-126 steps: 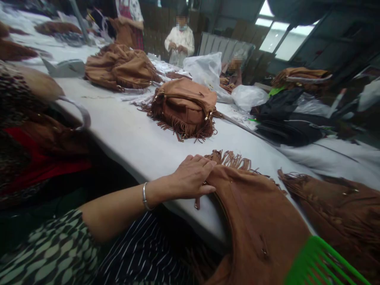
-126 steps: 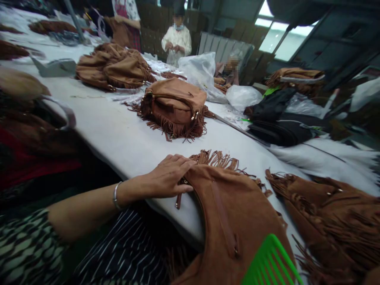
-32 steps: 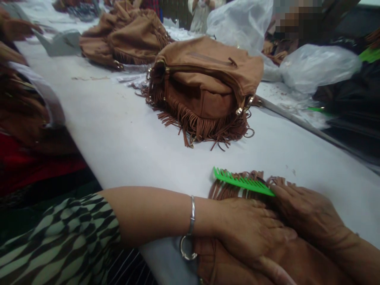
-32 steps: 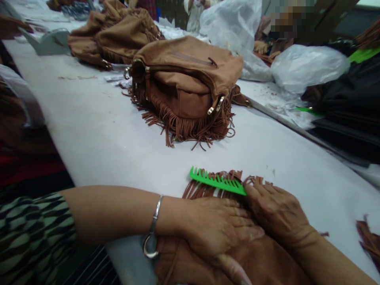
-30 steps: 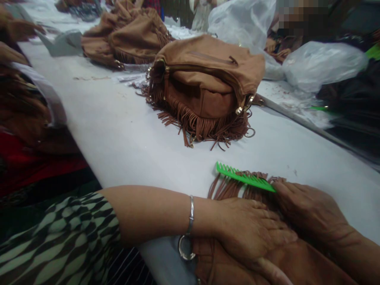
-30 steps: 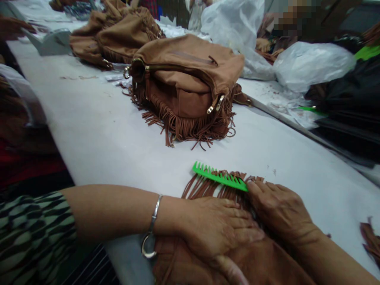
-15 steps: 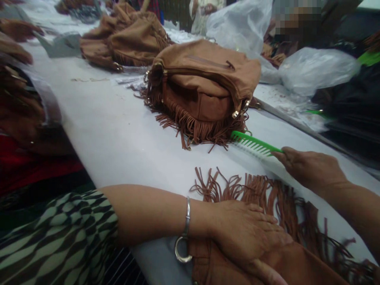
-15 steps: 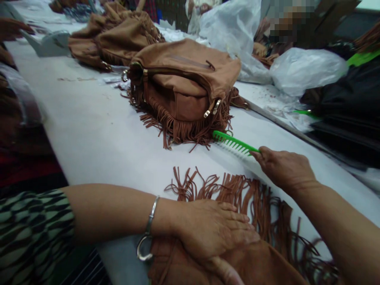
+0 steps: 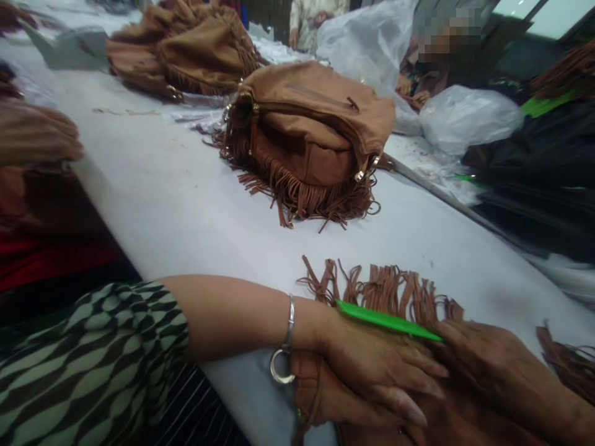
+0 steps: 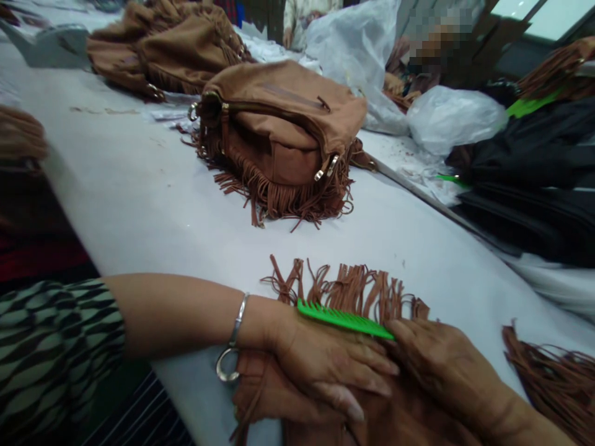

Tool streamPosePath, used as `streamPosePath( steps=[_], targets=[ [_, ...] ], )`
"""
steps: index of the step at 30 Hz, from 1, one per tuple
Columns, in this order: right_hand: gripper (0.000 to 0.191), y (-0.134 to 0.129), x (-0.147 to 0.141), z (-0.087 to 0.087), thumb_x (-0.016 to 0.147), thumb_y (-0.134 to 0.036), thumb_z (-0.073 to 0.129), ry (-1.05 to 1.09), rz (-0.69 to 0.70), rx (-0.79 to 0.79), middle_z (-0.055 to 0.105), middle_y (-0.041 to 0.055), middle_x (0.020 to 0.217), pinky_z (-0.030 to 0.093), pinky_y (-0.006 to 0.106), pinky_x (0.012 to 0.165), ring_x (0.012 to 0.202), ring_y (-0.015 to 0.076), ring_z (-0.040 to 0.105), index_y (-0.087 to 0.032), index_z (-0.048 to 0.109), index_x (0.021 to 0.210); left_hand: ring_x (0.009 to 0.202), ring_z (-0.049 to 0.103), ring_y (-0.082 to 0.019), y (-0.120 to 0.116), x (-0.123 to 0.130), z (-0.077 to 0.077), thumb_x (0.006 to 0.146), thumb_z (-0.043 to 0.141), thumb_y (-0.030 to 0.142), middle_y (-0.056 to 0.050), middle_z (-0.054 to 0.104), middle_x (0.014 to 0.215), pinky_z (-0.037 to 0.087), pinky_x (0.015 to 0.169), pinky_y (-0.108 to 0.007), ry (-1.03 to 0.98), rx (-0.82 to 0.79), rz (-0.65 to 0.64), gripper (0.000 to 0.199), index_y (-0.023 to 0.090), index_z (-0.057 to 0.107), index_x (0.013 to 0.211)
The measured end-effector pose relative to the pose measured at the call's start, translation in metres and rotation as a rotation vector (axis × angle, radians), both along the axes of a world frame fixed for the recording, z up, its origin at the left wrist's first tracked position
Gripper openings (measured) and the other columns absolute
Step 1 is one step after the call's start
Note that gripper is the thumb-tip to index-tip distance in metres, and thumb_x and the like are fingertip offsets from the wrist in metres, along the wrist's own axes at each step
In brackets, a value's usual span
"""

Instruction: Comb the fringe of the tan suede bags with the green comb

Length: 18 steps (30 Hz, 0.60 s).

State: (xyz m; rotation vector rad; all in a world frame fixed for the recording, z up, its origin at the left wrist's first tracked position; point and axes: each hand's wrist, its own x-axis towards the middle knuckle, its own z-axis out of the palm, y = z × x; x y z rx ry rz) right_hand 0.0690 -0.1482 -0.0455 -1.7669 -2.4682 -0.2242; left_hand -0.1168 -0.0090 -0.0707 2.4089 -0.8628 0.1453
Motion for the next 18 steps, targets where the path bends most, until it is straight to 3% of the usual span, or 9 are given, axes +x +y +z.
streamPosePath(
  steps=[3,6,10,14,18],
  targets=[
    [0.021,0.015,0.007,-0.008,0.088,-0.014,0.038,-0.108,0.107,0.045,0.061,0.0033,0.061,0.045,0.023,0.050,0.051,0.0143,0.058,-0.017,0.058,0.082,0.131,0.041,-0.030,-0.002,-0.004,-0.005,0.082,0.051,0.058,-0.024,0.050,0.131,0.029,0.113,-0.036,0.015,-0.076,0.205,0.081,-0.006,0.042,0.132],
    [0.023,0.030,0.019,-0.016,0.090,-0.018,0.039,-0.206,0.027,0.114,0.061,0.0035,0.059,0.042,0.026,0.049,0.050,0.0158,0.058,-0.015,0.060,0.082,0.125,0.045,-0.034,-0.005,-0.005,-0.010,0.076,0.052,0.068,-0.027,0.050,0.129,0.030,0.111,-0.039,0.048,-0.038,0.300,0.094,-0.009,0.041,0.129],
    [0.028,0.054,0.032,-0.023,0.091,-0.024,0.037,-0.337,-0.232,0.000,0.063,0.0058,0.060,0.031,0.027,0.048,0.052,0.0176,0.059,-0.017,0.060,0.075,0.127,0.044,-0.030,-0.007,-0.003,-0.010,0.078,0.047,0.069,-0.025,0.049,0.132,0.029,0.111,-0.036,0.093,0.045,0.287,0.093,-0.007,0.041,0.130],
    [0.034,0.082,0.044,-0.021,0.093,-0.034,0.033,-0.388,-0.472,-0.215,0.067,0.0090,0.069,0.023,0.028,0.051,0.060,0.0188,0.060,-0.017,0.061,0.085,0.128,0.043,-0.029,-0.007,-0.003,-0.008,0.078,0.045,0.071,-0.023,0.048,0.134,0.028,0.112,-0.035,0.090,0.060,0.290,0.093,-0.005,0.041,0.131],
    [0.047,0.107,0.057,-0.013,0.093,-0.049,0.024,-0.342,-0.527,-0.292,0.067,0.0077,0.071,0.023,0.028,0.054,0.061,0.0192,0.058,-0.020,0.062,0.090,0.126,0.045,-0.029,-0.005,-0.002,-0.010,0.077,0.043,0.073,-0.022,0.051,0.132,0.030,0.110,-0.036,0.065,0.044,0.303,0.091,-0.003,0.045,0.128]
  ],
)
